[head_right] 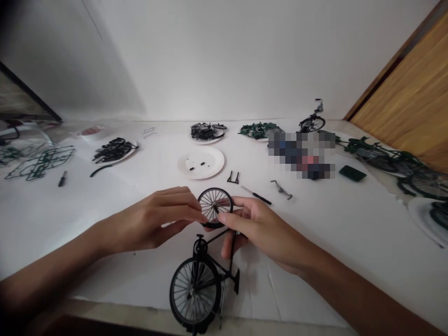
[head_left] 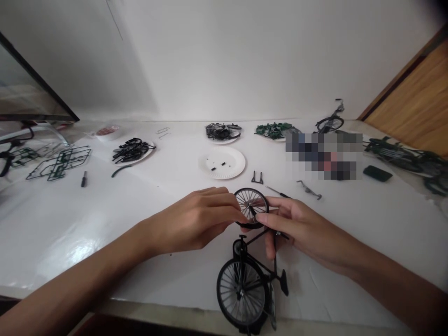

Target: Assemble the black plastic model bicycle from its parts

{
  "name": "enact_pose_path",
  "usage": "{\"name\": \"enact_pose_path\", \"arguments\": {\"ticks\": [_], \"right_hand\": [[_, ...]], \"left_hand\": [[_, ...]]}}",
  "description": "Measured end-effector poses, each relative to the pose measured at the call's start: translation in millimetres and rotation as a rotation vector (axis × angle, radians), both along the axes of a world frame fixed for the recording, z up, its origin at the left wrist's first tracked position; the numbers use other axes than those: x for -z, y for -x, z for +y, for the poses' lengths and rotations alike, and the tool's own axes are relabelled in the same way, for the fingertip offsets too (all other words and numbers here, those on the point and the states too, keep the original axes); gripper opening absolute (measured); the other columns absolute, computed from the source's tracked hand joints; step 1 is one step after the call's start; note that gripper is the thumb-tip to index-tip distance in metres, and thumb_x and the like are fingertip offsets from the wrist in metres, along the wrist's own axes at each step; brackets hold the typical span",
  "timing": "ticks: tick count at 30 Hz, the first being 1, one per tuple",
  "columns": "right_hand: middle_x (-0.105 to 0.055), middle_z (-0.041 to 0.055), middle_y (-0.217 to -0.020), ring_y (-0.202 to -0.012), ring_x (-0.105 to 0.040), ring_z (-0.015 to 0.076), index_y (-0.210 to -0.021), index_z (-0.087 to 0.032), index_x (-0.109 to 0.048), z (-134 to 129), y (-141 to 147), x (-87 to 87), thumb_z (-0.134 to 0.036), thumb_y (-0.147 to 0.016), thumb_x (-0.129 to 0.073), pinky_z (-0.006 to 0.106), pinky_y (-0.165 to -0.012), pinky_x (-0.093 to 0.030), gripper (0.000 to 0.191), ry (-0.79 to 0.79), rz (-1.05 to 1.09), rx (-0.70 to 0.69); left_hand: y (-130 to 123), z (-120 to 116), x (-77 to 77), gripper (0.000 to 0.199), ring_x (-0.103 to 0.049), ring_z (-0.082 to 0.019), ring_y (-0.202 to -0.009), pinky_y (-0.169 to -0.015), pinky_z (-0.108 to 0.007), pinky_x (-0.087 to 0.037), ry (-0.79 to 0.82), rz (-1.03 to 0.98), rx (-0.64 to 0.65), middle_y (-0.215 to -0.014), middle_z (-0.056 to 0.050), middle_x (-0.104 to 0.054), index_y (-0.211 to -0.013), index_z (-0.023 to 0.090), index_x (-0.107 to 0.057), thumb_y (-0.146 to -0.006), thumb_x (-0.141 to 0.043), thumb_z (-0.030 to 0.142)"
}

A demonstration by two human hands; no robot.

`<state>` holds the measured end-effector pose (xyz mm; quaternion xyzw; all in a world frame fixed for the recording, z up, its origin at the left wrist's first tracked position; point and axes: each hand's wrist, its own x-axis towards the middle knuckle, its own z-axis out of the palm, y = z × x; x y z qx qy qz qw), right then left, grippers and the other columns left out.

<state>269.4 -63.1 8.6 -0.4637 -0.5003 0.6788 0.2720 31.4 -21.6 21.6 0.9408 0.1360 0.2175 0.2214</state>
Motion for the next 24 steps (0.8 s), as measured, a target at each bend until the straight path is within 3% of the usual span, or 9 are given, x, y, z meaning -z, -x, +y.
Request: {"name": "enact_pose_path", "arguments": {"ticks": [6, 8, 13, 17, 21, 24], "right_hand": [[-0.074, 0.0056, -0.106, -0.049, -0.065, 0.0077, -0.13, -0.026, -0.06, 1.0, 0.8, -0.6, -0.037, -0.096, -0.057, 0.023, -0.054, -0.048, 0.036, -0.006, -0.008, -0.065], [-0.074, 0.0041, -0.103, -0.049, -0.064, 0.0074, -0.129, -0.027, -0.06, 0.9, 0.7, -0.7, -0.038, -0.096, -0.057, 0.022, -0.053, -0.047, 0.035, 0.002, -0.005, -0.079], [-0.064, -0.0045, -0.063, -0.042, -0.058, 0.0069, -0.127, -0.026, -0.062, -0.8, 0.8, 0.7, -0.035, -0.091, -0.065, 0.018, -0.046, -0.043, 0.037, 0.016, -0.016, -0.106], [-0.067, -0.0014, -0.076, -0.039, -0.054, 0.0051, -0.127, -0.026, -0.061, -1.6, 0.9, 3.4, -0.038, -0.086, -0.071, 0.018, -0.039, -0.04, 0.044, 0.025, -0.048, -0.103], [-0.062, -0.0039, -0.068, -0.039, -0.054, 0.0052, -0.132, -0.023, -0.056, -1.2, -0.1, 3.7, -0.042, -0.087, -0.07, 0.017, -0.04, -0.042, 0.051, 0.041, -0.079, -0.11], [-0.064, -0.0033, -0.074, -0.041, -0.055, 0.0046, -0.135, -0.024, -0.053, -1.2, -0.8, 2.5, -0.041, -0.087, -0.07, 0.017, -0.042, -0.044, 0.053, 0.042, -0.09, -0.12]], "left_hand": [[1.5, 1.8, -1.6, 0.036, -0.058, -0.022, -0.099, -0.084, -0.037, -0.047, -0.239, 0.125, 0.033, -0.117, -0.013, -0.066, -0.118, 0.016, -0.063, -0.098, -0.037, 0.003], [-0.2, 0.4, -2.9, 0.029, -0.061, -0.022, -0.096, -0.08, -0.037, -0.048, -0.303, 0.135, 0.041, -0.114, -0.013, -0.068, -0.113, 0.018, -0.065, -0.099, -0.041, 0.009], [-7.2, -9.5, -1.4, 0.021, -0.066, -0.023, -0.084, -0.071, -0.037, -0.049, -0.445, 0.082, 0.074, -0.092, -0.011, -0.071, -0.089, 0.017, -0.067, -0.097, -0.049, 0.012], [-7.8, -13.3, 0.6, 0.02, -0.068, -0.022, -0.084, -0.069, -0.036, -0.051, -0.559, 0.08, 0.122, -0.091, -0.01, -0.072, -0.085, 0.017, -0.067, -0.095, -0.051, 0.01], [-7.9, -11.9, 0.2, 0.017, -0.069, -0.021, -0.083, -0.068, -0.033, -0.053, -0.57, 0.026, 0.101, -0.087, -0.01, -0.072, -0.086, 0.012, -0.066, -0.096, -0.052, 0.01], [-9.4, -11.8, 0.0, 0.019, -0.068, -0.018, -0.079, -0.066, -0.032, -0.052, -0.548, 0.027, 0.073, -0.084, -0.008, -0.072, -0.084, 0.011, -0.065, -0.096, -0.051, 0.01]]}}
